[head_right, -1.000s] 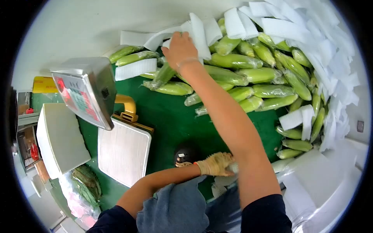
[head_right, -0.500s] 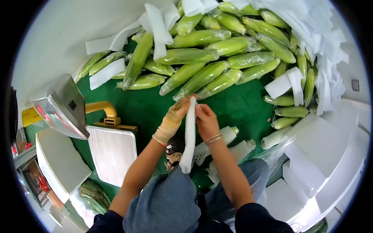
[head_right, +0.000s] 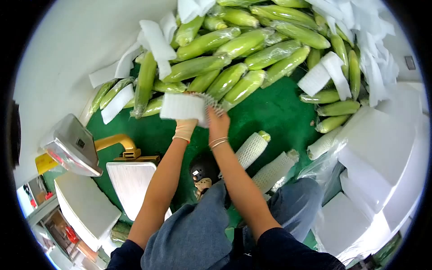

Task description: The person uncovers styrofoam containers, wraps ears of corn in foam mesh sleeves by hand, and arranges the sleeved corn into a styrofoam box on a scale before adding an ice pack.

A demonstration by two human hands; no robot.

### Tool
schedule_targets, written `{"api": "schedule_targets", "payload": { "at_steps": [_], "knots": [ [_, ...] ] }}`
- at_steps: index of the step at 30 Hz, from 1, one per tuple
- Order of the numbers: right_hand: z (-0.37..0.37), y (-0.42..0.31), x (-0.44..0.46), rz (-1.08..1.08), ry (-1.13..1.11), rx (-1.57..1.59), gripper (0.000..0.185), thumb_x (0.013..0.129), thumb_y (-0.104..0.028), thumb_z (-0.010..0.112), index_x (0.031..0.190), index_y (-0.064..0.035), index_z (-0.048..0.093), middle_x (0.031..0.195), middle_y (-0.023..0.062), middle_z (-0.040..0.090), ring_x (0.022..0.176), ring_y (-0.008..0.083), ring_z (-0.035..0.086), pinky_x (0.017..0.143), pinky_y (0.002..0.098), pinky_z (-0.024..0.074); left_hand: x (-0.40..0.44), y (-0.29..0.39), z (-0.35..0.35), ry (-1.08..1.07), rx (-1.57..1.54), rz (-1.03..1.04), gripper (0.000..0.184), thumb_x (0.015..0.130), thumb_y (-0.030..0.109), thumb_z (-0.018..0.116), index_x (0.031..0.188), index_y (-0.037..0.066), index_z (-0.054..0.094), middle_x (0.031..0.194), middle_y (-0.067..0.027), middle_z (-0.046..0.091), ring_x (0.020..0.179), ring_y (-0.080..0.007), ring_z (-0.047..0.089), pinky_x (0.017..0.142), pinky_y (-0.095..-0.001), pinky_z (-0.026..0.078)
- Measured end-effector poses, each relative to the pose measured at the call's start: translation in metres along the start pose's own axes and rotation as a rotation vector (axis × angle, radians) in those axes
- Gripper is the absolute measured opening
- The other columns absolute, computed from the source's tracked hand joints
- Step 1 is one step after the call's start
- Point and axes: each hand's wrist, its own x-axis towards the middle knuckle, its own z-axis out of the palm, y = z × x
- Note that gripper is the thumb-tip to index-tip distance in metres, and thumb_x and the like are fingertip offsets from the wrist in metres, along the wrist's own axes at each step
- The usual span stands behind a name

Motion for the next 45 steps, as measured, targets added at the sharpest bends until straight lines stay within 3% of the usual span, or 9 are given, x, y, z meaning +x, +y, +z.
{"api": "schedule_targets", "payload": {
  "at_steps": [13,20,25,28,31,33,38,42,45],
  "knots": [
    [-0.038,-0.101,-0.118,-0.306,0.021,-0.608,0.029,0.086,-0.025,0.058,0.088,0.0031,0.065,0.062,0.0142,0.060,0.054,0.0207,0.056,0.053,0.0344,0.0430,-0.064,0.093,-0.111,-0.751,0.058,0.028,0.035,0.081,0.028,0.056,0.110,0.009,0.059,0.108,-0.0142,0.061,0.097,-0.0262,0.059,0.081,-0.0388,0.046],
    [-0.015,-0.160,-0.037,-0.195,-0.153,-0.564,0.034,0.077,-0.027,0.057,0.065,0.0048,0.058,0.055,0.0165,0.057,0.049,0.0264,0.053,0.052,0.0375,0.0425,-0.055,0.074,-0.073,0.202,-0.029,0.293,0.028,0.080,0.023,0.058,0.102,0.007,0.061,0.092,-0.0131,0.061,0.081,-0.0281,0.060,0.070,-0.0391,0.047],
    [-0.015,-0.066,0.035,-0.255,0.120,-0.651,0.037,0.078,-0.031,0.056,0.068,0.0048,0.056,0.066,0.0208,0.061,0.062,0.0353,0.059,0.060,0.0432,0.0458,-0.009,0.005,0.047,0.283,-1.870,-0.596,0.026,0.091,0.014,0.049,0.111,0.001,0.059,0.116,-0.0072,0.060,0.104,-0.0206,0.056,0.090,-0.0343,0.045],
    [-0.006,-0.059,0.045,-0.206,0.175,-0.906,0.037,0.081,-0.033,0.055,0.075,0.0030,0.057,0.077,0.0225,0.064,0.074,0.0397,0.061,0.068,0.0470,0.0481,-0.010,-0.048,0.094,0.097,-0.800,-0.684,0.037,0.094,0.023,0.046,0.125,0.004,0.048,0.126,-0.0074,0.052,0.114,-0.0215,0.049,0.096,-0.0342,0.040],
    [-0.040,-0.035,0.074,-0.208,-0.439,-1.405,0.041,0.087,-0.039,0.051,0.085,0.0012,0.061,0.087,0.0218,0.066,0.080,0.0399,0.063,0.071,0.0513,0.0502,-0.013,-0.003,0.042,0.197,-1.165,-0.548,0.041,0.095,0.023,0.044,0.130,0.002,0.044,0.133,-0.0109,0.046,0.118,-0.0221,0.046,0.099,-0.0317,0.035],
    [-0.068,-0.026,0.052,0.979,-0.523,0.125,0.027,0.087,-0.024,0.054,0.099,-0.0013,0.063,0.089,0.0118,0.067,0.072,0.0240,0.066,0.049,0.0456,0.0531,-0.006,0.056,-0.022,0.198,-1.290,-0.480,0.042,0.097,0.027,0.036,0.127,0.000,0.045,0.134,-0.0142,0.045,0.118,-0.0214,0.047,0.099,-0.0323,0.034],
    [-0.116,-0.184,0.007,-0.064,-1.011,-1.440,0.024,0.075,-0.022,0.056,0.072,-0.0004,0.066,0.076,0.0226,0.064,0.070,0.0356,0.063,0.064,0.0425,0.0520,-0.048,0.086,-0.042,-0.550,-1.234,-0.062,0.041,0.087,0.024,0.049,0.117,-0.004,0.053,0.111,-0.0167,0.059,0.101,-0.0280,0.057,0.089,-0.0326,0.043],
    [-0.156,-0.285,0.132,-0.854,0.340,-1.858,0.057,0.069,-0.019,0.069,0.118,-0.0026,0.044,0.106,0.0215,0.055,0.099,0.0351,0.055,0.080,0.0446,0.0467,-0.074,0.143,-0.011,-0.910,-1.590,-0.366,0.056,0.081,0.026,0.064,0.123,-0.005,0.046,0.113,-0.0099,0.058,0.103,-0.0179,0.055,0.089,-0.0314,0.043],
    [-0.185,-0.323,0.193,-0.885,0.412,-1.913,0.050,0.077,-0.014,0.062,0.123,-0.0124,0.044,0.104,0.0165,0.057,0.100,0.0344,0.054,0.078,0.0448,0.0458,-0.063,0.176,-0.007,-0.905,-0.807,0.041,0.064,0.075,0.040,0.068,0.125,0.005,0.049,0.101,-0.0134,0.064,0.091,-0.0242,0.062,0.083,-0.0333,0.047]
  ]
}}
